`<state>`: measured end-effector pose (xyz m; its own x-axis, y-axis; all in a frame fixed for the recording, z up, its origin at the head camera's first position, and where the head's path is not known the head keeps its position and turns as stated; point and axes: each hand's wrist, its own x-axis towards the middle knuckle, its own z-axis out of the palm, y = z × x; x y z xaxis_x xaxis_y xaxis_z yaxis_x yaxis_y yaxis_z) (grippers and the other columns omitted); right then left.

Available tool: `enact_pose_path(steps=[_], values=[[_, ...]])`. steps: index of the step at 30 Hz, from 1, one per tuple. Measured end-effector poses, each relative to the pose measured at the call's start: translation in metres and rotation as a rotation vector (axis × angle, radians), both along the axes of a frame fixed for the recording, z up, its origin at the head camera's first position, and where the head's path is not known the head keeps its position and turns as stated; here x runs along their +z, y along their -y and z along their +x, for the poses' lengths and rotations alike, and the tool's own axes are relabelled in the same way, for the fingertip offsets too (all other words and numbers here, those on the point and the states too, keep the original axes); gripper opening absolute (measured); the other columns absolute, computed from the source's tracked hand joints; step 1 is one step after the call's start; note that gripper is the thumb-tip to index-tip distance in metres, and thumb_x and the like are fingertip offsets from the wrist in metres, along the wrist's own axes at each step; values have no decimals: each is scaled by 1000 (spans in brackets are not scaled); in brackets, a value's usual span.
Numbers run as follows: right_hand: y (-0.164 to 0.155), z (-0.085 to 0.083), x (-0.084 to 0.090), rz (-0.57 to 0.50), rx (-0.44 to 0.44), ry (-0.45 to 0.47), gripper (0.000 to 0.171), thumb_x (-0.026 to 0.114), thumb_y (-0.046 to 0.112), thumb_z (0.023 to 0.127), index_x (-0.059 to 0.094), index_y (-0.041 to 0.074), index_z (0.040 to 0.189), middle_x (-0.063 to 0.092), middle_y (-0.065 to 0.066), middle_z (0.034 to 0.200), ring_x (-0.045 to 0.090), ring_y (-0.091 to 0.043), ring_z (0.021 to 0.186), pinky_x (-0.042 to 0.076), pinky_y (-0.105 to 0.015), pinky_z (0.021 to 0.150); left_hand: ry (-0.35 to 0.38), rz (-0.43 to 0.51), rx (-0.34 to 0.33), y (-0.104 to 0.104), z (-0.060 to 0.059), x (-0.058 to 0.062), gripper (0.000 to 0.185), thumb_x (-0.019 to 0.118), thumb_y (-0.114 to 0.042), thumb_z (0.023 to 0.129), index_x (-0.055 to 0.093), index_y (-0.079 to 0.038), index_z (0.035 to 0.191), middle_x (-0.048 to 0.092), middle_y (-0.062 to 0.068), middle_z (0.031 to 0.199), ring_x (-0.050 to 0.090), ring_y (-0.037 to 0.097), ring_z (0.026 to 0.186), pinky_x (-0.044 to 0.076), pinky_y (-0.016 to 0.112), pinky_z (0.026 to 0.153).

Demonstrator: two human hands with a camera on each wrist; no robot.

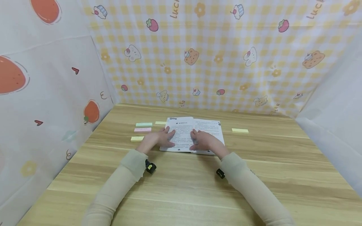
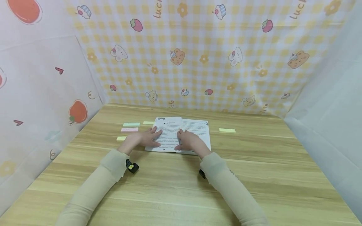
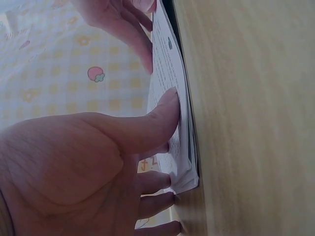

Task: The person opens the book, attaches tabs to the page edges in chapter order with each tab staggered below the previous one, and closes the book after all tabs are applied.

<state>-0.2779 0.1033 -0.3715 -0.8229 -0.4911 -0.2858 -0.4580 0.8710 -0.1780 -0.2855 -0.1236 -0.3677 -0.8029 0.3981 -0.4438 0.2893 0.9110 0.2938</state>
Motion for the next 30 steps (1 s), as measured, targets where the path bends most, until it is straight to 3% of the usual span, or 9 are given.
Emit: enact_pose_path(steps=[30], values=[[2, 9, 0, 80, 83, -99, 70, 69, 34, 95, 44, -7, 146, 37, -28, 154, 43, -46, 137, 36, -50, 113, 18, 5, 17, -1, -2, 0, 78, 52, -45, 104, 9, -18, 164, -10, 23, 165, -4, 39, 152, 6, 63, 119]])
